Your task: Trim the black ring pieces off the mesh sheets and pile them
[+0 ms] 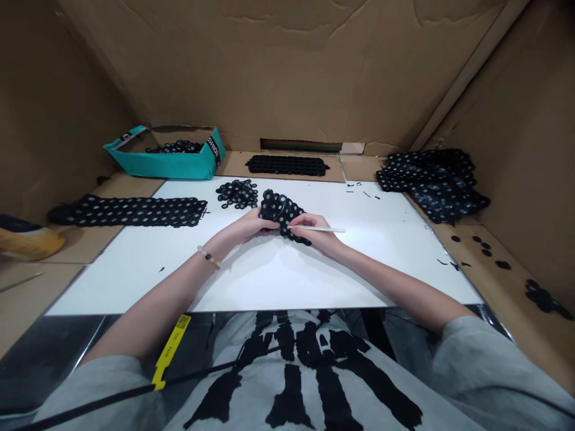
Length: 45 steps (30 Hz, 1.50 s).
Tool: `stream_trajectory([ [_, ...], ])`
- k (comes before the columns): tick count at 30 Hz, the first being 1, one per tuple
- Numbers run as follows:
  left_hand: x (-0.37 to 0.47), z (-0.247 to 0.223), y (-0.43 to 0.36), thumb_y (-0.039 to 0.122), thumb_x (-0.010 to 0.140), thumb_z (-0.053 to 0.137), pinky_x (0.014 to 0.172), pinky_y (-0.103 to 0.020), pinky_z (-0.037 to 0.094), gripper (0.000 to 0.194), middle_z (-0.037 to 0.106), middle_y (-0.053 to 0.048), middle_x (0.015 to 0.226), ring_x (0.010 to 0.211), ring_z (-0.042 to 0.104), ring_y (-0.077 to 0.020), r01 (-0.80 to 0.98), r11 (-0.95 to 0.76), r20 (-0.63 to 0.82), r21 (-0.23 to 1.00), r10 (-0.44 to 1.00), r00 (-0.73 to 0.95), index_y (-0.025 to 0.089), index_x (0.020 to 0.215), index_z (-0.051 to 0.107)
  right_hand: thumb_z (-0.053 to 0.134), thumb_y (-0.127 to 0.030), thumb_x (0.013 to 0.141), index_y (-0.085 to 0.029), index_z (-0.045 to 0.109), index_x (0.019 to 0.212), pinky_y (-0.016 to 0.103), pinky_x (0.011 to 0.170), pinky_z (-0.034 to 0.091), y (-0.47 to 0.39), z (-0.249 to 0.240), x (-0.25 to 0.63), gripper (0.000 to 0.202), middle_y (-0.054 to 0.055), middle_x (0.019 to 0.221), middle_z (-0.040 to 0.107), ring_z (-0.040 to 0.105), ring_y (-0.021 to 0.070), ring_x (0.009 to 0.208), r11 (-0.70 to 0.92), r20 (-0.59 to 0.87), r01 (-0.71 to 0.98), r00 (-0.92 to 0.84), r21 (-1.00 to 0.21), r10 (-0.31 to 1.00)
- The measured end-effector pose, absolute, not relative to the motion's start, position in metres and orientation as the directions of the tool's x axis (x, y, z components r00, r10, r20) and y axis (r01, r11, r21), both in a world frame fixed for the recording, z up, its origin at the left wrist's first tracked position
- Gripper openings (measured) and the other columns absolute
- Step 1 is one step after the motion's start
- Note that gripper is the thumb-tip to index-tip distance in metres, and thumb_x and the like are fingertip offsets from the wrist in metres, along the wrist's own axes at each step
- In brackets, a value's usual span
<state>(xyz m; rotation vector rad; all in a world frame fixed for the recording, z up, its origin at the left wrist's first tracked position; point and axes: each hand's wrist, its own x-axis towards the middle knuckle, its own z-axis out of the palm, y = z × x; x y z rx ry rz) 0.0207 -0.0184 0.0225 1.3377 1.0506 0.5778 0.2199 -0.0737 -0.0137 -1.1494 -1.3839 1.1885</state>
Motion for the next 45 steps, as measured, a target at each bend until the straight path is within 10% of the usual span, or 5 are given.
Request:
stream_trajectory([
  [13, 0.019, 0.012, -0.013, 0.017, 0.057, 0.079, 0.064, -0.029, 0.052, 0.038, 0.067, -0.004, 0.083, 0.074, 0.064, -0.0190, 0.200, 0.230, -0.293, 0.952, 0.873, 0.390, 0.017, 0.088, 0.058, 0.070, -0.034, 0.073, -0.020, 0.072, 0.089, 0.030, 0.070, 0.053, -0.070, -0.022, 0.214, 0.021, 0.003, 0.080, 0.073, 0.067, 0.0169, 0.073, 0.017, 0.013, 0.047, -0.083, -0.999, 0.996],
  [22, 0.014, 0.007, -0.007, 0.017, 0.057, 0.078, 0.062, -0.026, 0.047, 0.027, 0.064, -0.002, 0.077, 0.070, 0.060, -0.0152, 0.213, 0.202, -0.280, 0.956, 0.845, 0.456, 0.015, 0.078, 0.060, 0.060, -0.032, 0.079, -0.023, 0.074, 0.088, 0.030, 0.068, 0.047, -0.074, -0.021, 0.203, 0.020, 0.000, 0.081, 0.073, 0.064, 0.0184, 0.075, 0.221, 0.211, 0.444, -0.072, -0.868, 0.975],
  [32, 0.009, 0.014, -0.005, 0.019, 0.057, 0.081, 0.058, -0.026, 0.044, 0.033, 0.062, 0.000, 0.071, 0.063, 0.057, -0.0142, 0.205, 0.243, -0.313, 0.948, 0.830, 0.463, 0.018, 0.076, 0.055, 0.060, -0.036, 0.081, -0.022, 0.074, 0.089, 0.029, 0.066, 0.046, -0.070, -0.019, 0.205, 0.021, 0.001, 0.079, 0.072, 0.063, 0.0179, 0.073, 0.232, 0.225, 0.447, -0.070, -0.864, 0.972],
  [45, 0.014, 0.011, -0.002, 0.002, 0.063, 0.078, 0.069, -0.031, 0.058, 0.038, 0.069, -0.008, 0.089, 0.071, 0.068, -0.0177, 0.032, 0.276, -0.274, 0.961, 0.923, 0.268, 0.015, 0.090, 0.054, 0.077, -0.043, 0.072, -0.020, 0.071, 0.093, 0.029, 0.076, 0.055, -0.048, -0.016, 0.237, 0.032, 0.002, 0.080, 0.073, 0.066, 0.0149, 0.074, 0.100, 0.084, -0.150, 0.107, -0.984, 0.991],
])
